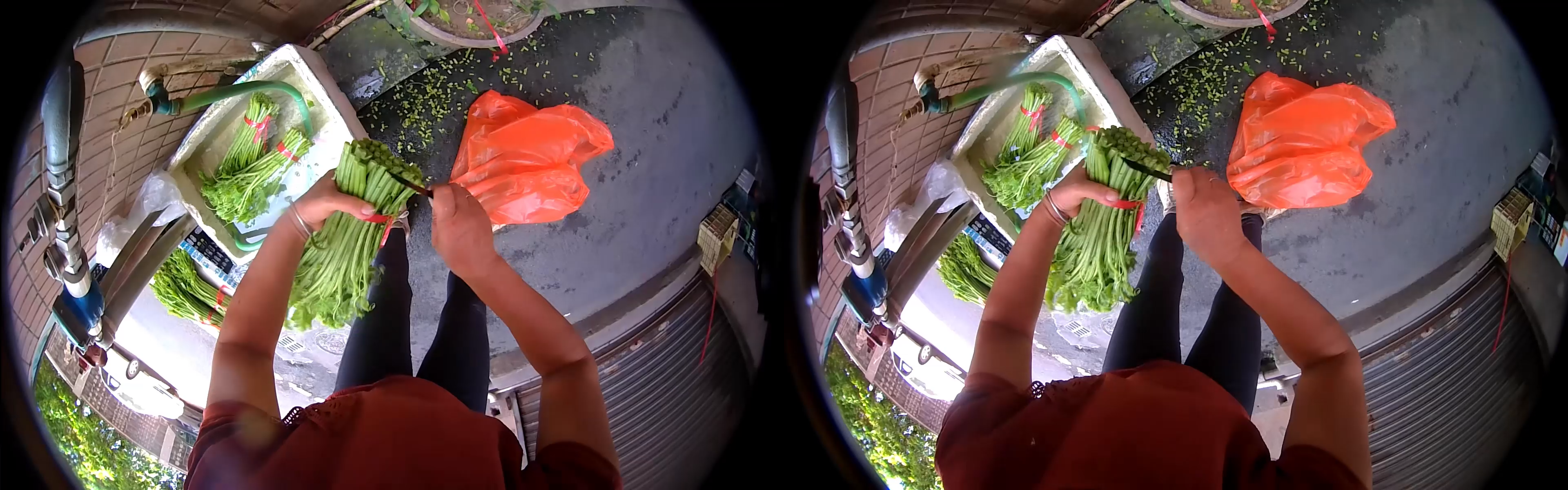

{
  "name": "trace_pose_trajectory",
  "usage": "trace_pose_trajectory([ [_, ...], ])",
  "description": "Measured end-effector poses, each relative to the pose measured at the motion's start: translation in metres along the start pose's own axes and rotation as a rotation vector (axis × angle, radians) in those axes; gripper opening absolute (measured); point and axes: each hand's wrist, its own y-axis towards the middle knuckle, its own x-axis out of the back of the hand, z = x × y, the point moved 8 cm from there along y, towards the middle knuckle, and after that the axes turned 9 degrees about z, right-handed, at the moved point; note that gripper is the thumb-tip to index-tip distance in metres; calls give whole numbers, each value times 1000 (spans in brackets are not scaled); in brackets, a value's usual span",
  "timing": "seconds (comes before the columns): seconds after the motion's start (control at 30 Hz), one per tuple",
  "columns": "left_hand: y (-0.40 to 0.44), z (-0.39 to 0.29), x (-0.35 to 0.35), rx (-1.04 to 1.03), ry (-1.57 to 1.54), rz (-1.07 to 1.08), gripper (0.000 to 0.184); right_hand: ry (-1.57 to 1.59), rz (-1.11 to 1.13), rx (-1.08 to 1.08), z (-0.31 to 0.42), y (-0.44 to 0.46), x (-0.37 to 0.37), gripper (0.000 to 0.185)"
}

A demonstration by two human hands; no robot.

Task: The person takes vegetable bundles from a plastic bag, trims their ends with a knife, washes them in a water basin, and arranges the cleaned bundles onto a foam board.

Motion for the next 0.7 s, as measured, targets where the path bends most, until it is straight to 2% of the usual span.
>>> trace_pose_trajectory([
  [0.1,-1,-14,-7,-90,84,-75,63,-121,9,64,10,5,0,21],
  [0.37,-2,-18,-12,-81,223,-84,63,-211,37,101,17,9,-13,20],
  [0.43,-2,-16,-9,-76,211,-104,62,-305,-3,27,14,10,-21,20],
  [0.57,-2,-18,-5,-64,130,-156,56,-279,-26,-2,2,23,-37,18],
  [0.63,-5,-7,4,15,105,-164,58,-246,68,-70,-27,17,-68,16],
  [0.67,-11,-11,2,-21,187,-112,65,-250,59,-68,-45,4,-75,16],
  [0.7,-12,-17,-2,-134,198,-80,68,-195,161,-245,-85,-15,-89,16],
])
